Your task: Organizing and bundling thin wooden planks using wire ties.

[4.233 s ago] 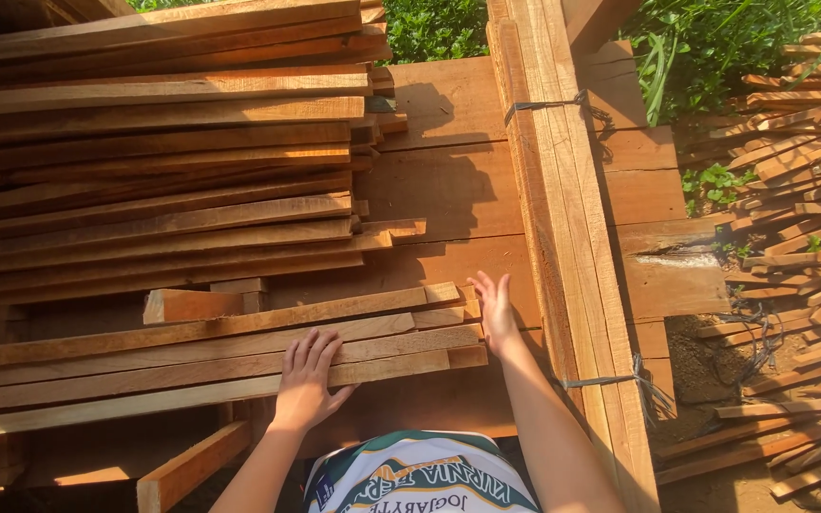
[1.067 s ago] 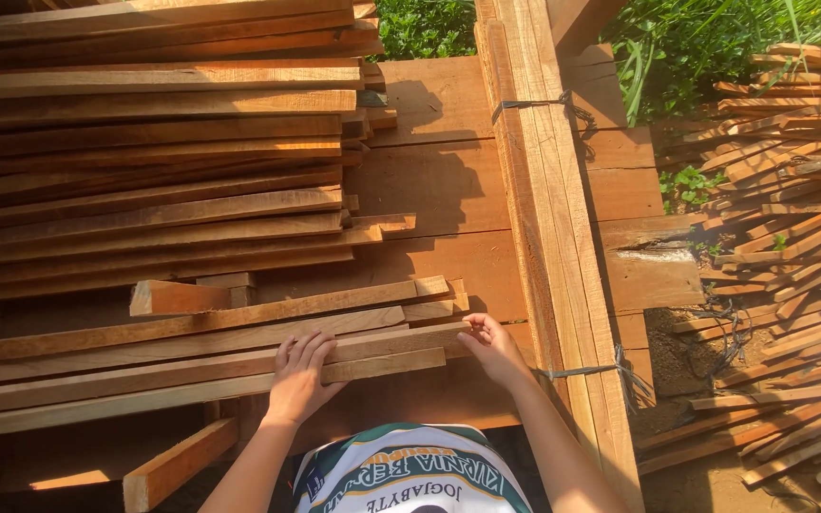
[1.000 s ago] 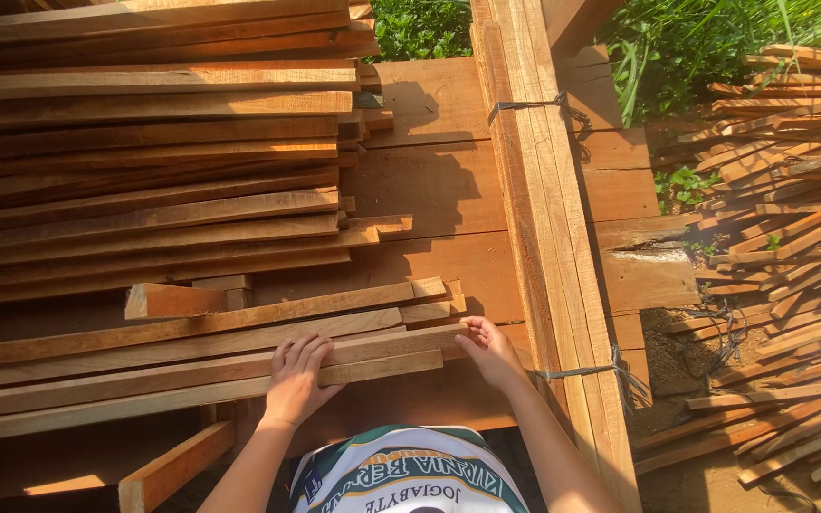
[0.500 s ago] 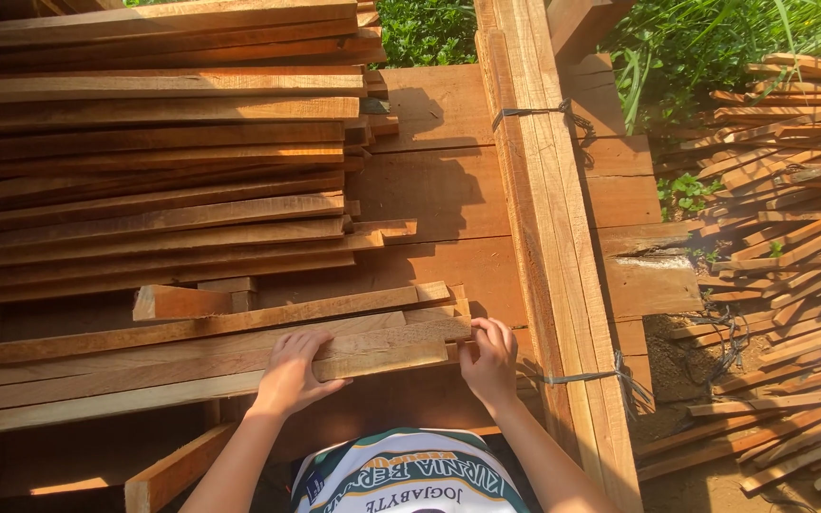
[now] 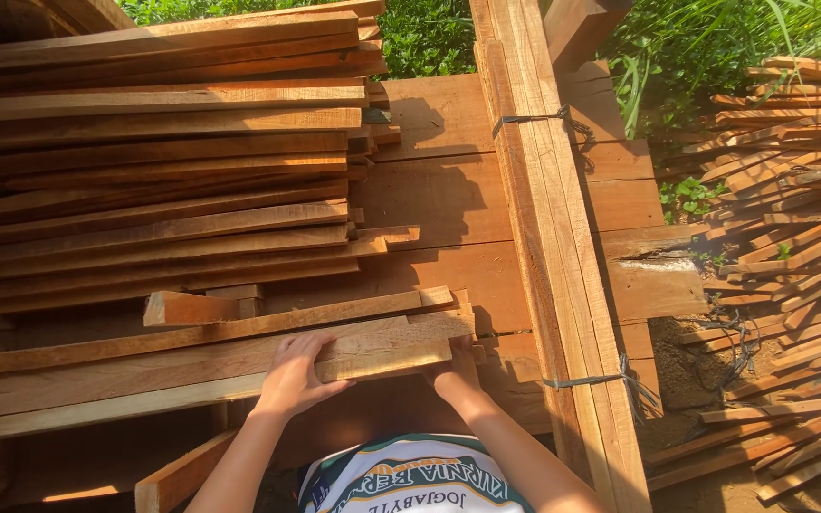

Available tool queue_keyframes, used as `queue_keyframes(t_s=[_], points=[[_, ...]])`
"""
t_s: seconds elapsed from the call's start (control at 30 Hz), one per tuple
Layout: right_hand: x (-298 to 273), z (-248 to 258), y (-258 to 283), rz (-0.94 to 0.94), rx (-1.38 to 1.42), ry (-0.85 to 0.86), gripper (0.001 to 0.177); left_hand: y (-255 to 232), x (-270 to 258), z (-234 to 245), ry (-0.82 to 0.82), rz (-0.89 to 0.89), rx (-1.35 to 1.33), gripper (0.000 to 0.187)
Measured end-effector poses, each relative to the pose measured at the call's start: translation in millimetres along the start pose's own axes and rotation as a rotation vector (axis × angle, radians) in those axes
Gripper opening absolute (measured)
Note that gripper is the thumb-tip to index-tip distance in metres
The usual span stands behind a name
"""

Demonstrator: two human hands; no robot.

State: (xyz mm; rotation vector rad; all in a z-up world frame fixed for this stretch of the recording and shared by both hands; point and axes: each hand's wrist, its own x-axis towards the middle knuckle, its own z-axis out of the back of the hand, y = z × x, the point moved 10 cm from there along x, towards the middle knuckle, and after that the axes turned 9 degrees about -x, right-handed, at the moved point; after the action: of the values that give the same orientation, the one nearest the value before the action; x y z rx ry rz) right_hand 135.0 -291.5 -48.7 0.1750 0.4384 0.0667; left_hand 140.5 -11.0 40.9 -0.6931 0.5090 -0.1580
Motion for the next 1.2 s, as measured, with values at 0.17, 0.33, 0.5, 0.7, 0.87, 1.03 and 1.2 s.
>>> queue_keyframes(t_s=[0.17,0.33,0.5,0.7,0.87,1.03,1.2], points=[[21.1,-39.1,-22.9,0.129,0.140,-0.153,0.050,-4.9,0.8,0.1,0.012,0.008,0.003,0.084],[8.0,28.1,-1.4,0.409,0.118,-0.308,0.042,-1.1,1.1,-2.7,0.005,0.014,0.025,0.085],[9.3,38.2,-54.4,0.284,0.092,-0.218,0.028,-1.5,0.5,-6.8,-0.039,-0.018,0.036,0.082],[-2.2,70.1,-98.7,0.084,0.324,0.085,0.057,-27.7,-5.2,8.5,-0.270,-0.104,0.085,0.077],[10.2,38.7,-112.7,-0.125,0.854,0.106,0.053,-27.0,-7.0,6.8,-0.301,-0.126,0.080,0.077],[17.6,11.8,-103.0,-0.464,1.348,0.235,0.071,-26.9,-8.1,-6.2,-0.244,-0.133,0.115,0.079],[2.1,1.0,-79.1,-0.610,1.165,0.408,0.065,-27.9,-16.4,-24.1,-0.359,-0.291,0.285,0.079]])
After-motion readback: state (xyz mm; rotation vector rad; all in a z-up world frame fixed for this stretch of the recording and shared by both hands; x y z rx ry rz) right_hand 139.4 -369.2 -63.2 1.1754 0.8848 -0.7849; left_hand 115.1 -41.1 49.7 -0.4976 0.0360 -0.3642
